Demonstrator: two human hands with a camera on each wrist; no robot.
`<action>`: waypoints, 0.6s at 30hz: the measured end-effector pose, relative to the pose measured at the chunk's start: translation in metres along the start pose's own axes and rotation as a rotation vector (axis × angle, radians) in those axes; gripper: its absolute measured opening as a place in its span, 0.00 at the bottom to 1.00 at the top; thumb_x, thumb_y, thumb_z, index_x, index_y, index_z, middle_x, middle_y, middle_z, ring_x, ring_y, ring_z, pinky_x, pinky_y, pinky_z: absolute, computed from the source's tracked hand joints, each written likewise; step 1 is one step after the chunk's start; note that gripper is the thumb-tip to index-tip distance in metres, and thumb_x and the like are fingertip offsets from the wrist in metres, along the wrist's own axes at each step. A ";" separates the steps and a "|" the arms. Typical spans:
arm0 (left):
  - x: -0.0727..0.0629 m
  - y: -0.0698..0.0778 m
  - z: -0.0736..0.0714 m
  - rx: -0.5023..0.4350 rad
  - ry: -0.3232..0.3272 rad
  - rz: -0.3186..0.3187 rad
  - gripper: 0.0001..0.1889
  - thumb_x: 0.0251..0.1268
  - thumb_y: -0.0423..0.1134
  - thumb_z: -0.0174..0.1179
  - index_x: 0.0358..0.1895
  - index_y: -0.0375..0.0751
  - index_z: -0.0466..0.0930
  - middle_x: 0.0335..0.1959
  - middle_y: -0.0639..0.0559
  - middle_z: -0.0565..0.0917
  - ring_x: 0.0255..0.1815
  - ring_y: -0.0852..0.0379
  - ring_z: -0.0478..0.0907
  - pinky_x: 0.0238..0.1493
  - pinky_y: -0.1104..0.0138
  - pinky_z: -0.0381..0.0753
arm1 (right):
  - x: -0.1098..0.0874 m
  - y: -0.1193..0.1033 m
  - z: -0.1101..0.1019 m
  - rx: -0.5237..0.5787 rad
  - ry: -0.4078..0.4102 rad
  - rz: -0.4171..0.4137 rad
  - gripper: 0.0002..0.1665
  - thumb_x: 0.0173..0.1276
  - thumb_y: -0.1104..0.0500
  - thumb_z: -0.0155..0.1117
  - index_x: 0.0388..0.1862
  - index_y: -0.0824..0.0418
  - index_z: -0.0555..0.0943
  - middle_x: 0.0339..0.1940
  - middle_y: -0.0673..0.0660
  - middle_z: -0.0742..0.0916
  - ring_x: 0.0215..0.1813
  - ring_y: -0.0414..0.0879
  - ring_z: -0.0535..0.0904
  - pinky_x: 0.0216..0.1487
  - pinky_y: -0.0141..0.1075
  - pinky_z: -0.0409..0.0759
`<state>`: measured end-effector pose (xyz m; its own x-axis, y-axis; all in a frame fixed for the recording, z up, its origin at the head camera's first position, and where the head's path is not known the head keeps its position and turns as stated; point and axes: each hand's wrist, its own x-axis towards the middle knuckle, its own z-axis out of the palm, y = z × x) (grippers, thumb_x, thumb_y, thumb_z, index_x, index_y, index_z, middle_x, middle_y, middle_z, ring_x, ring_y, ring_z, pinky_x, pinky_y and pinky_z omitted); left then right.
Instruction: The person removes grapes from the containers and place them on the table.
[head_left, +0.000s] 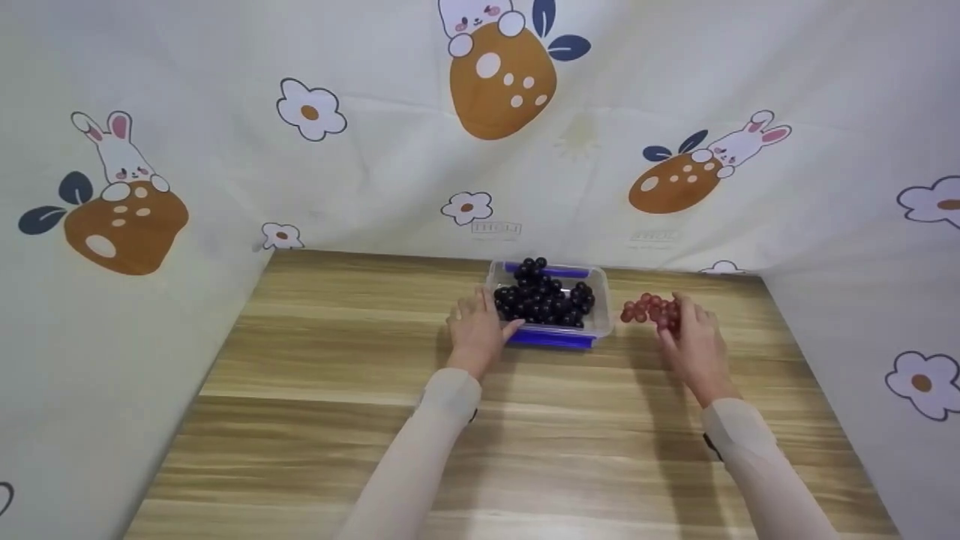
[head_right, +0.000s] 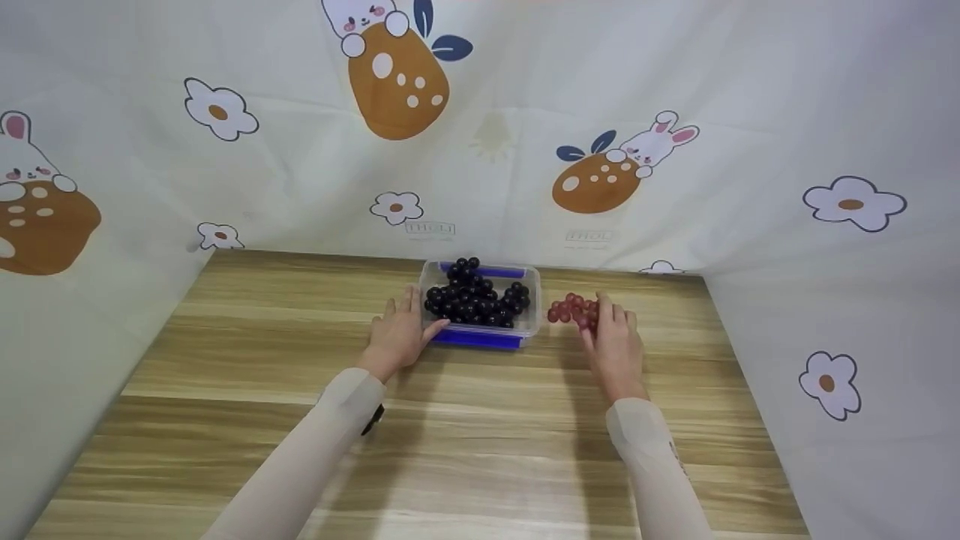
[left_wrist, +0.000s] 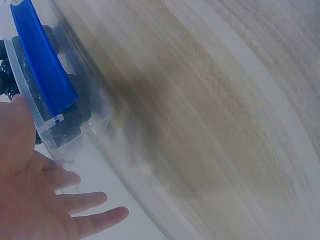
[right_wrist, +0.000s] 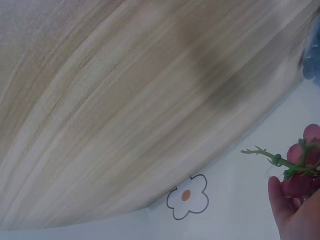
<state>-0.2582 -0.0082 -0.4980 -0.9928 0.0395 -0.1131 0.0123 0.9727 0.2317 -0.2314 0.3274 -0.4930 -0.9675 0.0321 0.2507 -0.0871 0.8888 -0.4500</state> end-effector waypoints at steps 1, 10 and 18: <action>0.000 0.000 0.000 0.003 -0.003 0.000 0.50 0.77 0.72 0.44 0.85 0.35 0.51 0.85 0.42 0.59 0.83 0.35 0.59 0.79 0.42 0.66 | 0.000 0.001 0.001 0.001 -0.003 0.003 0.33 0.77 0.63 0.61 0.76 0.69 0.65 0.67 0.80 0.76 0.67 0.76 0.70 0.67 0.70 0.73; -0.003 0.000 -0.004 -0.009 -0.002 0.002 0.50 0.77 0.72 0.45 0.85 0.35 0.51 0.86 0.43 0.59 0.83 0.34 0.59 0.79 0.41 0.66 | 0.004 0.011 0.006 -0.007 -0.003 0.008 0.34 0.77 0.62 0.61 0.76 0.70 0.65 0.66 0.80 0.78 0.67 0.77 0.71 0.66 0.70 0.73; -0.003 0.001 -0.002 -0.013 0.012 0.007 0.49 0.78 0.71 0.46 0.85 0.35 0.52 0.85 0.43 0.60 0.82 0.34 0.61 0.79 0.42 0.66 | 0.009 0.015 0.011 -0.011 0.005 -0.012 0.33 0.75 0.62 0.63 0.74 0.72 0.67 0.65 0.81 0.78 0.63 0.79 0.73 0.64 0.70 0.74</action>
<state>-0.2551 -0.0078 -0.4954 -0.9941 0.0436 -0.0996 0.0180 0.9695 0.2446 -0.2437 0.3357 -0.5071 -0.9653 0.0238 0.2600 -0.0957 0.8942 -0.4373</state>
